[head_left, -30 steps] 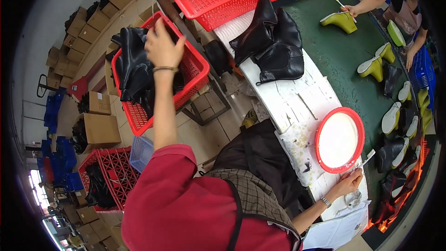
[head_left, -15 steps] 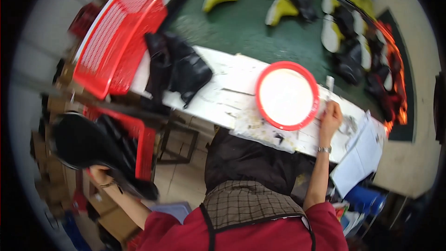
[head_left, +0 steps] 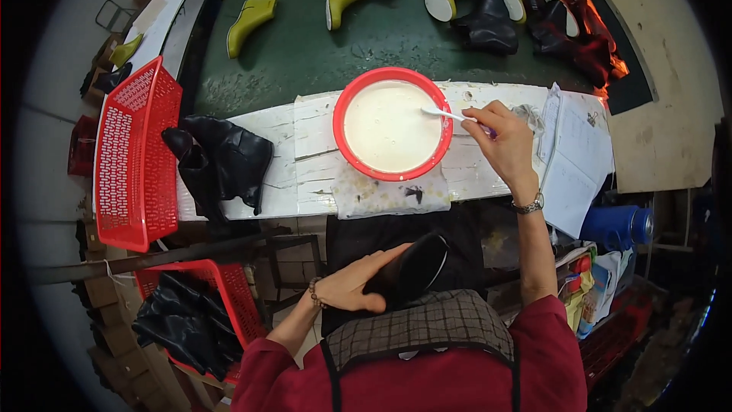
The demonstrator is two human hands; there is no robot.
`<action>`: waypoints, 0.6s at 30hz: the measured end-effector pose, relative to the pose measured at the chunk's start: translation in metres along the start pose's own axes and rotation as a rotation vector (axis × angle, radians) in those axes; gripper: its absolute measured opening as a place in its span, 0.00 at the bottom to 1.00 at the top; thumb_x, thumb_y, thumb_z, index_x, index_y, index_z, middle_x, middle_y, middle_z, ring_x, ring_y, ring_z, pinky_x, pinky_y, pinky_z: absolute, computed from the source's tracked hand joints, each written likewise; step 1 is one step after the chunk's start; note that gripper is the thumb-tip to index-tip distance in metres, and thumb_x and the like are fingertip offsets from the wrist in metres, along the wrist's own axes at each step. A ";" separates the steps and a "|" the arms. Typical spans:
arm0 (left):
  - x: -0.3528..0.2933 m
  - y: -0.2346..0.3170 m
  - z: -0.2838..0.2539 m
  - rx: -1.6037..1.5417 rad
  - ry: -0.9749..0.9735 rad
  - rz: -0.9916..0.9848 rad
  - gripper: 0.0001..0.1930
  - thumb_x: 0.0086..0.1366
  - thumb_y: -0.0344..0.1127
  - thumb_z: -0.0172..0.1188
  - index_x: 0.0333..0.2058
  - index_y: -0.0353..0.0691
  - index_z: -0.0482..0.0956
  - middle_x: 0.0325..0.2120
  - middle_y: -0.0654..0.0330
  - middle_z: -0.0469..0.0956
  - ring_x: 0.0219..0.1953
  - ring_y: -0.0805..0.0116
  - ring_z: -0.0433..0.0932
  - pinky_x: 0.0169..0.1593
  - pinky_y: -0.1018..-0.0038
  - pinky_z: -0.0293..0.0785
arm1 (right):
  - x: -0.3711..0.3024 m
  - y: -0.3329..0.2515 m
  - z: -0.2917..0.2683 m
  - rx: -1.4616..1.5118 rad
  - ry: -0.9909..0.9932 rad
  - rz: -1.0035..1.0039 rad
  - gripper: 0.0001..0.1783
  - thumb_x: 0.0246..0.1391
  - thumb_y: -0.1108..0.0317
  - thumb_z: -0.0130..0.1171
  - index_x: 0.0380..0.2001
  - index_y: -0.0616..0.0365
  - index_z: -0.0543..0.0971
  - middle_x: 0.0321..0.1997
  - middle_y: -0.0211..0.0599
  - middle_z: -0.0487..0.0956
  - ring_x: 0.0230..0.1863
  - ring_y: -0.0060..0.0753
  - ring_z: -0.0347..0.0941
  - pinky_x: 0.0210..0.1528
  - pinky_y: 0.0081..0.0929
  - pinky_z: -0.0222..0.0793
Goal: Applying glue to the interior and edges of black shoe upper components using a small brush and a bowl of glue.
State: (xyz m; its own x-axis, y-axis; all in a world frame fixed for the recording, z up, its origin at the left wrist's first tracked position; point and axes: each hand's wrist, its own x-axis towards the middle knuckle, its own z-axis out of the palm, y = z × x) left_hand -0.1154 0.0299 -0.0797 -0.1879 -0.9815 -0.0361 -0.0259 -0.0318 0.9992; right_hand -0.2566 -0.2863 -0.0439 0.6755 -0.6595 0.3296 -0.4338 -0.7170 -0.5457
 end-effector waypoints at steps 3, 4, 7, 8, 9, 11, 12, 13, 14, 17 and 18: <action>0.007 0.022 0.002 -0.164 0.011 0.032 0.56 0.55 0.60 0.73 0.71 0.33 0.55 0.58 0.47 0.73 0.60 0.59 0.73 0.64 0.65 0.66 | 0.000 -0.002 -0.003 -0.136 0.002 -0.145 0.08 0.54 0.64 0.70 0.37 0.53 0.87 0.29 0.28 0.80 0.27 0.29 0.76 0.29 0.28 0.69; 0.004 0.022 0.002 -0.123 0.031 -0.090 0.55 0.54 0.55 0.75 0.71 0.32 0.55 0.60 0.47 0.73 0.62 0.60 0.71 0.65 0.65 0.65 | 0.001 -0.003 -0.004 -0.196 -0.001 -0.225 0.08 0.54 0.64 0.71 0.37 0.53 0.87 0.29 0.28 0.80 0.26 0.29 0.76 0.29 0.27 0.69; -0.012 0.016 -0.007 -0.199 0.261 -0.238 0.41 0.55 0.40 0.75 0.63 0.31 0.66 0.54 0.55 0.77 0.57 0.68 0.74 0.63 0.68 0.68 | -0.007 -0.017 -0.009 -0.214 -0.080 -0.266 0.09 0.54 0.63 0.70 0.37 0.53 0.87 0.29 0.29 0.79 0.26 0.29 0.75 0.29 0.26 0.69; -0.022 0.010 -0.013 -0.247 0.368 -0.275 0.34 0.57 0.37 0.74 0.60 0.31 0.71 0.51 0.58 0.79 0.53 0.70 0.75 0.60 0.70 0.70 | -0.010 -0.022 -0.009 -0.202 -0.088 -0.278 0.09 0.54 0.63 0.70 0.37 0.53 0.87 0.29 0.29 0.79 0.26 0.29 0.75 0.29 0.26 0.69; -0.022 0.017 -0.022 -0.276 0.465 -0.335 0.30 0.57 0.36 0.71 0.56 0.31 0.74 0.48 0.60 0.80 0.49 0.72 0.76 0.56 0.72 0.72 | -0.015 -0.025 -0.008 -0.066 -0.079 -0.168 0.09 0.55 0.63 0.70 0.37 0.52 0.87 0.29 0.29 0.79 0.26 0.32 0.75 0.29 0.29 0.69; -0.014 0.036 -0.045 -0.224 0.573 -0.421 0.21 0.59 0.32 0.67 0.50 0.29 0.78 0.41 0.62 0.82 0.41 0.76 0.78 0.47 0.75 0.76 | -0.021 -0.023 -0.008 0.069 -0.074 -0.057 0.08 0.55 0.63 0.69 0.37 0.51 0.87 0.29 0.29 0.78 0.26 0.35 0.75 0.30 0.31 0.69; -0.010 0.039 -0.051 -0.181 0.649 -0.398 0.20 0.59 0.32 0.67 0.49 0.28 0.79 0.39 0.62 0.83 0.40 0.76 0.78 0.45 0.75 0.76 | -0.024 -0.015 -0.006 0.032 -0.107 -0.029 0.08 0.55 0.64 0.69 0.37 0.52 0.87 0.29 0.30 0.78 0.25 0.33 0.74 0.29 0.29 0.68; -0.008 0.043 -0.060 -0.149 0.653 -0.413 0.19 0.60 0.32 0.67 0.47 0.28 0.80 0.37 0.62 0.83 0.39 0.77 0.78 0.44 0.75 0.76 | -0.027 -0.008 -0.004 -0.005 -0.140 -0.002 0.08 0.55 0.65 0.69 0.38 0.53 0.87 0.29 0.31 0.78 0.24 0.31 0.73 0.29 0.27 0.67; -0.004 0.049 -0.070 -0.116 0.646 -0.428 0.18 0.60 0.32 0.68 0.46 0.27 0.81 0.36 0.62 0.83 0.38 0.77 0.78 0.43 0.76 0.77 | -0.030 -0.001 -0.002 -0.003 -0.140 0.002 0.08 0.55 0.65 0.69 0.38 0.53 0.87 0.29 0.31 0.78 0.24 0.31 0.73 0.29 0.27 0.67; 0.009 0.069 -0.096 -0.080 0.508 -0.462 0.16 0.62 0.35 0.70 0.42 0.28 0.83 0.33 0.63 0.83 0.34 0.79 0.78 0.40 0.78 0.77 | -0.024 0.005 0.003 0.193 -0.080 0.008 0.09 0.55 0.67 0.70 0.39 0.56 0.87 0.28 0.30 0.77 0.27 0.28 0.73 0.28 0.25 0.65; 0.013 0.073 -0.101 -0.080 0.505 -0.465 0.16 0.62 0.35 0.70 0.42 0.28 0.83 0.33 0.63 0.83 0.34 0.79 0.78 0.40 0.78 0.77 | -0.015 -0.007 0.001 0.328 -0.024 -0.066 0.10 0.54 0.68 0.70 0.39 0.56 0.87 0.28 0.29 0.77 0.28 0.27 0.72 0.30 0.25 0.65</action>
State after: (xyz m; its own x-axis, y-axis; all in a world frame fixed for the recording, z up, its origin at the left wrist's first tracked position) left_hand -0.0204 -0.0039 -0.0057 0.3060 -0.8295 -0.4672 0.0833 -0.4656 0.8811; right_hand -0.2635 -0.2712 -0.0460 0.7112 -0.6061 0.3562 -0.1763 -0.6443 -0.7442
